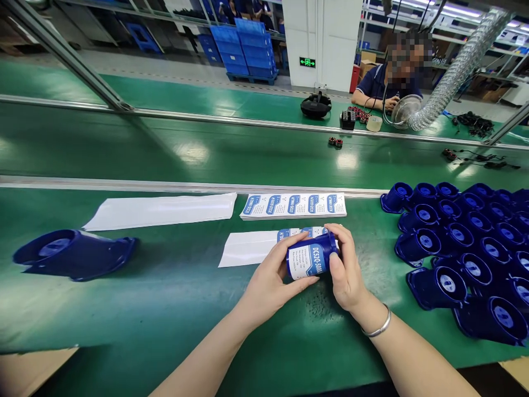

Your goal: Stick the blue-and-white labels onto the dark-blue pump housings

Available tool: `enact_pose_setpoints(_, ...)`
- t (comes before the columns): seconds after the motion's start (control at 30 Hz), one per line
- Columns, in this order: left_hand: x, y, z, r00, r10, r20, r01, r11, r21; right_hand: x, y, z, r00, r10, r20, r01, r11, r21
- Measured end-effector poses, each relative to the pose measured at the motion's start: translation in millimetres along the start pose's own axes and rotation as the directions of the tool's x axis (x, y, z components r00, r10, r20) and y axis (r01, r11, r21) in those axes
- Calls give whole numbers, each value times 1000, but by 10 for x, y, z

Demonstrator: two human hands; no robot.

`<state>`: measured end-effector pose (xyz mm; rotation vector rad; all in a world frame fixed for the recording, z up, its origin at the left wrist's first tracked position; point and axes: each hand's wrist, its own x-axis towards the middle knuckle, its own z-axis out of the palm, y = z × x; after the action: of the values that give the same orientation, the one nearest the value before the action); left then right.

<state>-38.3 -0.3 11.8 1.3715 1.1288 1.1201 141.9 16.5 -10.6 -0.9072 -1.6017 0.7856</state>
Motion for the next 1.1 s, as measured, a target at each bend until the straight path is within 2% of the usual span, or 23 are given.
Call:
enact_pose_setpoints(0.1, -2, -40, 8, 999, 38, -3, -37, 991, 130, 0, -15, 4, 1000, 1, -1, -1, 1000, -3)
enact_pose_setpoints(0.2, 5, -42, 14, 1000, 23, -4, -23, 994, 104, 3, -25, 7, 1000, 6, 4, -6, 1000, -9)
enact_pose_setpoints(0.33, 15, 9, 32, 997, -72, -3, 71, 987, -142, 3, -26, 5, 999, -35, 19, 36, 998, -42)
enact_pose_setpoints(0.5, 31, 85, 5, 974, -226, 20, 210, 865, -456, -7, 2, -4, 987, -136, 80, 145, 984, -107)
enact_pose_setpoints(0.67, 67, 65, -42, 894, -444, 52, 387, 709, -589, -13, 33, -27, 958, -204, 200, 233, 963, -136)
enact_pose_setpoints(0.73, 80, 51, -42, 870, -489, 62, 418, 667, -616, -13, 38, -30, 950, -213, 228, 249, 958, -142)
enact_pose_setpoints(0.8, 83, 47, -31, 867, -496, 47, 414, 665, -621, -11, 37, -24, 953, -203, 226, 235, 963, -128)
enact_pose_setpoints(0.87, 71, 51, -14, 894, -449, 3, 365, 723, -587, -8, 28, -10, 968, -162, 193, 184, 978, -98)
enact_pose_setpoints(0.93, 49, 54, 5, 943, -334, -14, 285, 825, -487, -3, 14, 5, 986, -106, 130, 116, 991, -70)
enact_pose_setpoints(1.03, 18, 42, 33, 991, -135, -20, 130, 979, -157, 6, -11, 16, 998, -25, 63, 29, 998, -50)
enact_pose_setpoints(1.1, 8, 22, 50, 998, -31, -57, 35, 997, 73, 8, -26, 16, 999, 10, 53, -7, 999, -44)
